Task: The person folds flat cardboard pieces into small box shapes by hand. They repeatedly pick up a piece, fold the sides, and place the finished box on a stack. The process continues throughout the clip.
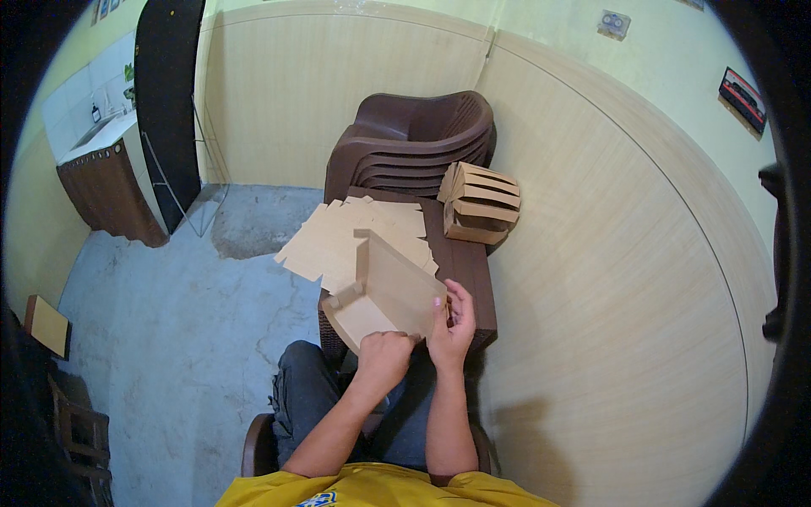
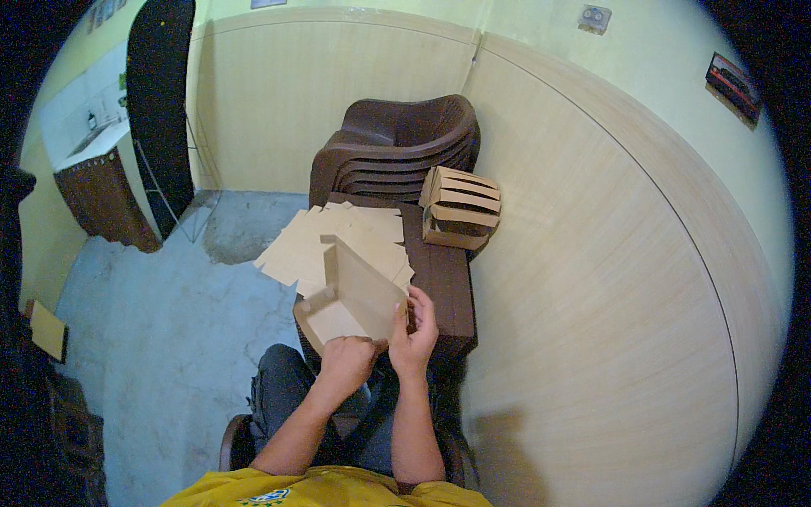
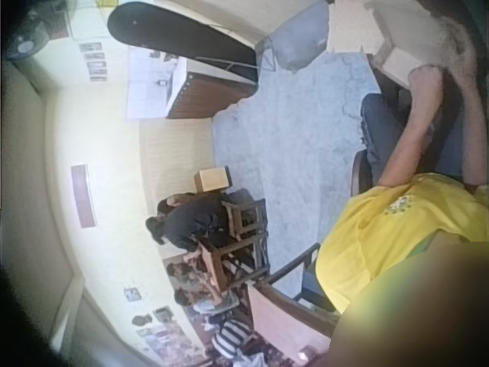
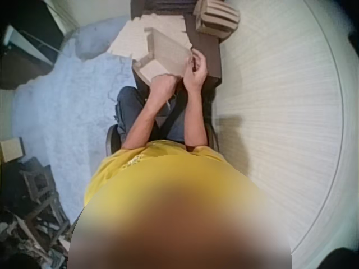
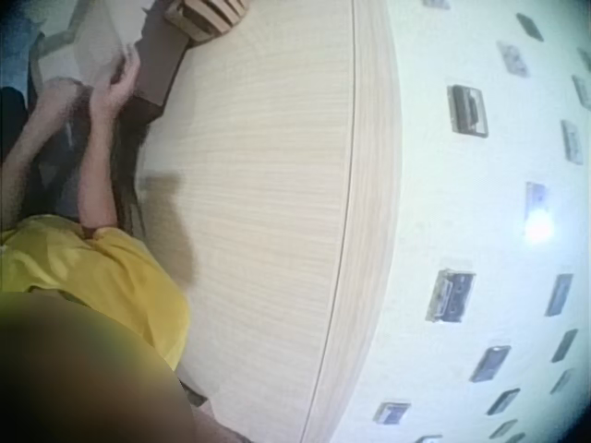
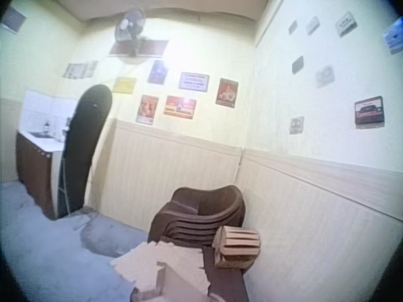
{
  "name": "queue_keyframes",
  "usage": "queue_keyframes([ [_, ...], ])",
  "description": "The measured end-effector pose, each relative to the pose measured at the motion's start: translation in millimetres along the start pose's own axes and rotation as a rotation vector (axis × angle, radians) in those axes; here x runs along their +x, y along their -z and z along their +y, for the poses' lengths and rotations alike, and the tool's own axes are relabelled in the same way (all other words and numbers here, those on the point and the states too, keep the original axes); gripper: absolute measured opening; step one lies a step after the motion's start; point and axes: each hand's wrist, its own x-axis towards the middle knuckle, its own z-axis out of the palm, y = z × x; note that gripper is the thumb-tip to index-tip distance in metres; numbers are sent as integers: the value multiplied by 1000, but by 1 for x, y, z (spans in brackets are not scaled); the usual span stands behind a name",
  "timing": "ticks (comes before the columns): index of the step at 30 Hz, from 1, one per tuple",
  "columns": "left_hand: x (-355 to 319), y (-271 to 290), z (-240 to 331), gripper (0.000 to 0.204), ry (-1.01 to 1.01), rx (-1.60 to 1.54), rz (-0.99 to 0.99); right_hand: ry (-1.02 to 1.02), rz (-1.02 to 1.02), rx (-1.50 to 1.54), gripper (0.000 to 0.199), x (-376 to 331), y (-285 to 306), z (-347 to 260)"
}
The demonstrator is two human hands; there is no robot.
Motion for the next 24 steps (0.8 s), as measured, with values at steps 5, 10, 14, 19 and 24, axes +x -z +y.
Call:
queue_keyframes([
  [5, 0, 10, -7, 27, -12, -373, 115, 127, 84, -141, 29, 1, 4, 5],
  [10, 10, 2, -14, 46, -258, -594, 411, 70, 46, -78, 27, -1, 4, 10],
  [14, 19, -12, -14, 45, -85, -1044, 372, 29, -97, -179, 21, -1, 6, 5],
  [19, 30, -20, -13, 38, 230, -1266, 431, 247, -236, -300, 35, -16, 2, -7],
  [24, 29, 0, -20, 16, 114, -1141, 394, 319, -265, -450, 42, -17, 3, -11],
])
